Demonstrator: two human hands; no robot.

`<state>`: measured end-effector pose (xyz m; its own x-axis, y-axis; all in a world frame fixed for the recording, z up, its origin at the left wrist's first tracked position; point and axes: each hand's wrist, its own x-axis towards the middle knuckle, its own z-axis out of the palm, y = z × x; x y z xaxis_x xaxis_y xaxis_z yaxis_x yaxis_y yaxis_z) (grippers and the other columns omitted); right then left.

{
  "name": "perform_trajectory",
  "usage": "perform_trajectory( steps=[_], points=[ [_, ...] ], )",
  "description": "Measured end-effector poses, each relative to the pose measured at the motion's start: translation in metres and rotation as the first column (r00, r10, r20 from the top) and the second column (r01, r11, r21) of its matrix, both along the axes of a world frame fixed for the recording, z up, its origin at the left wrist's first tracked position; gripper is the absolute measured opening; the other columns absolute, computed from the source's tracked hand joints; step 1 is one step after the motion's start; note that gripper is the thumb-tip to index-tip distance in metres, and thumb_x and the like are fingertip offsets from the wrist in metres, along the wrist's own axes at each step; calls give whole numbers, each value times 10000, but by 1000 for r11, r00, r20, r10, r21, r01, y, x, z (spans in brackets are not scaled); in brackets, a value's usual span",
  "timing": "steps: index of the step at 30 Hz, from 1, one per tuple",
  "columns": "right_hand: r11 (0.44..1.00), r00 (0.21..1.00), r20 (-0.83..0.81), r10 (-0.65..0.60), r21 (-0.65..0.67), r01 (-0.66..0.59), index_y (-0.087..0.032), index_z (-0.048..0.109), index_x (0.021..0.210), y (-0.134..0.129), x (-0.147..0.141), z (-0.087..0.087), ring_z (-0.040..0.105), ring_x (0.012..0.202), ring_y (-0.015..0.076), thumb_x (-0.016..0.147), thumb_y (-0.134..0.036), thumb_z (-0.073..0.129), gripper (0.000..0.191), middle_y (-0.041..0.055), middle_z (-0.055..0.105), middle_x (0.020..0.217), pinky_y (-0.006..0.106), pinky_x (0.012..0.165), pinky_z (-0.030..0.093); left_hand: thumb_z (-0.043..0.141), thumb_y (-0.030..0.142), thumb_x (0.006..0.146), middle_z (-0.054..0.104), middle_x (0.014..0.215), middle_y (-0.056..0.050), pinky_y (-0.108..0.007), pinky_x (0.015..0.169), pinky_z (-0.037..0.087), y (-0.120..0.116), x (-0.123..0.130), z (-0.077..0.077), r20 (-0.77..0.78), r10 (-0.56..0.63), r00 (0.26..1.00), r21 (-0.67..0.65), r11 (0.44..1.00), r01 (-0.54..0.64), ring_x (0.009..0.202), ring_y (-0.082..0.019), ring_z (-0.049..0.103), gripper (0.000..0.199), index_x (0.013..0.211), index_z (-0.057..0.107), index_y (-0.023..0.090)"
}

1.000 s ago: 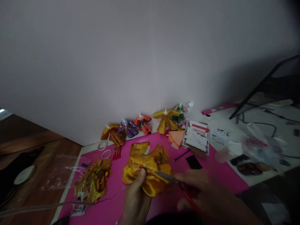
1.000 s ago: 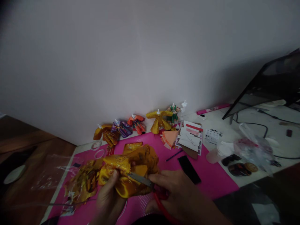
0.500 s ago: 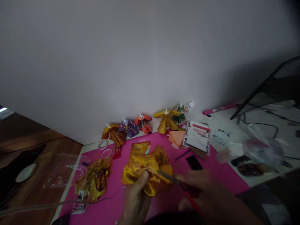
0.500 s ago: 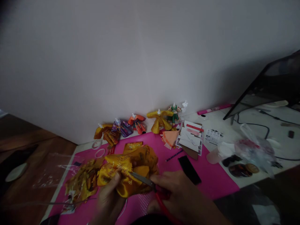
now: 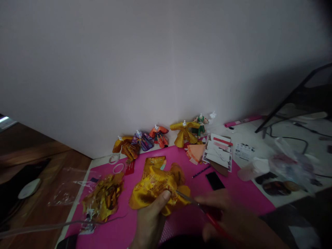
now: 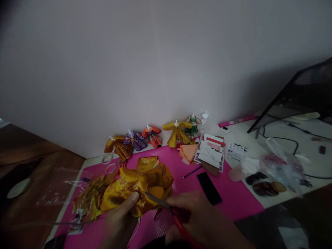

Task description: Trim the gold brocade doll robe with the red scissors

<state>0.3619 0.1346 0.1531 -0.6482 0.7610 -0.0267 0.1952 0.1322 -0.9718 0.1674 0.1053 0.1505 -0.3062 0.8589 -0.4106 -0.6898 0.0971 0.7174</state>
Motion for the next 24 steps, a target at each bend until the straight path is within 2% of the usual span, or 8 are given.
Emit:
perform_trajectory(
  steps=[3,5,7,11,15,18,21,24],
  points=[
    [983,998,-63,15,-183,-26,-303,801,1077,0,0,3,607,623,128,622,-87,891,511,-59,737,757,188,596,467,939,182,551,828,896,-83,-436,874,627,-1,-1,-1,-16,-1,1000,-24,1000,0,897,-327,777,606,1131,761,169],
    [954,996,-88,14,-297,-39,-283,803,1078,-1,1,3,637,670,159,622,-132,885,487,-30,763,801,203,593,483,952,211,537,827,888,-91,-449,850,635,-1,-2,-3,-22,-32,999,-21,999,32,869,-328,778,576,1083,776,157],
    [925,996,-92,15,-377,-49,-232,810,1015,-3,1,-1,630,644,165,653,-204,867,368,-14,751,750,203,548,468,966,233,511,825,859,-91,-451,830,641,0,-1,-4,-30,-59,998,-35,998,58,843,-324,778,509,985,799,149],
    [930,994,-110,1,-366,-41,-154,741,790,-9,-2,-18,552,565,117,699,-243,810,145,-40,643,623,180,496,400,1000,265,387,814,764,-75,-430,783,652,1,2,-2,-42,-29,999,-106,994,25,782,-314,776,490,822,809,146],
    [884,996,-74,-53,-467,12,-170,563,655,-18,-8,-33,446,497,69,698,-211,756,202,-85,495,546,166,433,285,975,267,485,819,832,-86,-430,796,644,0,4,-4,-89,-65,994,-82,995,58,822,-308,771,503,944,804,150],
    [827,992,-57,-109,-559,59,-194,510,658,-24,-12,-27,421,445,63,700,-294,656,182,-89,469,516,180,406,261,957,259,528,818,877,-95,-430,802,636,-1,3,-7,-109,-89,990,-78,994,80,857,-314,767,515,1002,791,148],
    [811,989,-81,-120,-583,50,-183,551,732,-25,-17,-17,416,458,60,673,-423,642,264,-77,501,560,186,436,300,946,243,546,814,896,-91,-415,803,629,-2,3,-10,-121,-96,988,-73,993,88,863,-301,762,528,1039,781,150],
    [789,994,-68,-88,-614,28,-181,558,719,-21,-22,-14,439,448,62,674,-443,664,286,-69,512,545,182,427,304,939,241,560,806,831,-77,-402,765,630,-2,2,-12,-115,-112,987,-93,990,102,783,-269,755,512,1037,782,145]
  ],
)
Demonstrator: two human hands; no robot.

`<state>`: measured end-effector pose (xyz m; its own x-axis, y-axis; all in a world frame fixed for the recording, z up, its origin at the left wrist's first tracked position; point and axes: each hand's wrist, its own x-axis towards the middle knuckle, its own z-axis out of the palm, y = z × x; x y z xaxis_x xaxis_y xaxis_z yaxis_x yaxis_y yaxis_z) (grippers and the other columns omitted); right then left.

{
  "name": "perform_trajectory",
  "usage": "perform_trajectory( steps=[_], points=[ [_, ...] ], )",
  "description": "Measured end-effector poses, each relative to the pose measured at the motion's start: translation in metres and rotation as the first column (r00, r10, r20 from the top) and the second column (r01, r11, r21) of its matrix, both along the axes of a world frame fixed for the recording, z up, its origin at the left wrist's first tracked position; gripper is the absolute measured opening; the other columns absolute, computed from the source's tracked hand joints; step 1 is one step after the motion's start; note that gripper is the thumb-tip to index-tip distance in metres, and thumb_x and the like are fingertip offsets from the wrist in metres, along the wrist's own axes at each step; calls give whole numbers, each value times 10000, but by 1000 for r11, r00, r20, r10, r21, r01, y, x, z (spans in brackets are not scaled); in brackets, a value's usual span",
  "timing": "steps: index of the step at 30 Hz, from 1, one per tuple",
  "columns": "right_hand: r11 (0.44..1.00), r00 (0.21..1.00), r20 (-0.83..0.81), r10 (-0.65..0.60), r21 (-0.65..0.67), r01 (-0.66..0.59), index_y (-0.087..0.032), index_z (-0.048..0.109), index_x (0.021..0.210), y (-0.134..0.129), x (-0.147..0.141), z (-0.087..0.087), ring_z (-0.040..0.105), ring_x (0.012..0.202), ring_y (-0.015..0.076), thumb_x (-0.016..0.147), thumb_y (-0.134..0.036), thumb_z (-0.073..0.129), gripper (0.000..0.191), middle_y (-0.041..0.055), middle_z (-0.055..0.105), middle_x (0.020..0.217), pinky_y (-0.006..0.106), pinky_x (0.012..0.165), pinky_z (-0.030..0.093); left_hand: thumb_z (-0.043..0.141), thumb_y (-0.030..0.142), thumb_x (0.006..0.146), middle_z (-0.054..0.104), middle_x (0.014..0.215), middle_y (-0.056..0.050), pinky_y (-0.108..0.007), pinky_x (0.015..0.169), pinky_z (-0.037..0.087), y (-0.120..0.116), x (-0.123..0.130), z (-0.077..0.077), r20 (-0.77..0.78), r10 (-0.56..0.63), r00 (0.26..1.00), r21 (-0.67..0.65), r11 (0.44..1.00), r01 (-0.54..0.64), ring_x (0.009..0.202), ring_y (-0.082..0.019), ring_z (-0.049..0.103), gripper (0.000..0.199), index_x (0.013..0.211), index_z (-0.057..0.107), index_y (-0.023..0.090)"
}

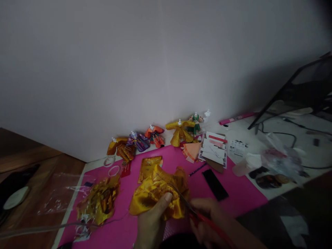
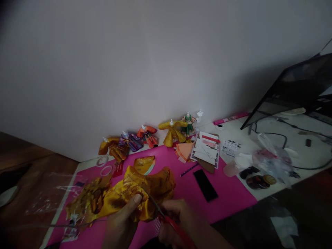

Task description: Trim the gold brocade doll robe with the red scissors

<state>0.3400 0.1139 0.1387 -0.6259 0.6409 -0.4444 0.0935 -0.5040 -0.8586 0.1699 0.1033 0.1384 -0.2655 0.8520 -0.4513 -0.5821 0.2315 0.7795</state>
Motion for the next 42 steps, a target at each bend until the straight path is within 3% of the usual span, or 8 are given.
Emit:
perform_trajectory(
  steps=[3,9,13,17,25,32,37,42],
  points=[
    [1000,1000,7,3,-28,-3,-183,548,707,3,-4,0,446,421,59,689,-509,687,355,-59,523,526,175,400,304,934,253,577,803,814,-71,-392,746,627,-1,0,0,10,-19,1000,4,1000,19,744,-246,744,484,1025,785,145],
    [999,999,-45,-28,32,30,-153,601,809,-3,1,8,447,481,53,591,-927,595,804,-37,538,609,175,452,327,960,272,522,781,738,-47,-373,701,632,0,-1,2,45,3,999,-27,1000,-1,764,-271,755,409,883,805,158],
    [998,993,-121,20,66,-12,-128,649,1044,-11,13,3,477,569,76,683,-923,542,879,-10,557,714,191,518,359,970,286,507,737,623,-27,-353,678,634,1,-3,2,65,-27,998,-5,1000,27,709,-258,755,285,669,775,155],
    [997,981,-195,22,82,-6,-175,497,1353,-21,23,-10,518,702,105,906,-731,527,714,12,595,857,214,610,397,967,303,509,757,664,-44,-366,674,639,1,-3,4,58,-36,998,-5,999,37,745,-277,761,300,692,779,156],
    [992,955,-272,-118,-63,105,-183,556,1293,-30,19,-11,595,757,111,892,-608,670,596,-1,646,872,231,732,469,974,333,482,728,602,-46,-365,654,638,0,-3,8,21,-50,999,-45,998,51,754,-294,756,326,646,765,145],
    [997,983,-178,-45,52,55,-164,507,1342,-23,17,-12,556,727,120,888,-733,555,730,42,637,883,222,634,420,983,294,478,751,625,-23,-250,528,591,-4,-4,7,7,-5,1000,-80,997,5,537,-163,690,326,675,770,145],
    [991,956,-283,76,131,-40,-113,654,1027,-9,-1,-15,383,506,65,736,-908,506,859,-47,463,620,178,451,297,981,334,477,766,641,-38,-322,606,632,-3,-6,4,27,-35,999,-70,997,37,634,-240,748,348,700,781,156],
    [969,957,-289,30,244,44,-100,695,972,-6,-6,-10,333,582,80,824,-851,476,795,-33,427,685,199,510,297,984,325,462,794,702,-52,-404,719,654,-2,-7,4,35,-18,999,-86,996,21,761,-308,778,385,758,794,168]
  ],
)
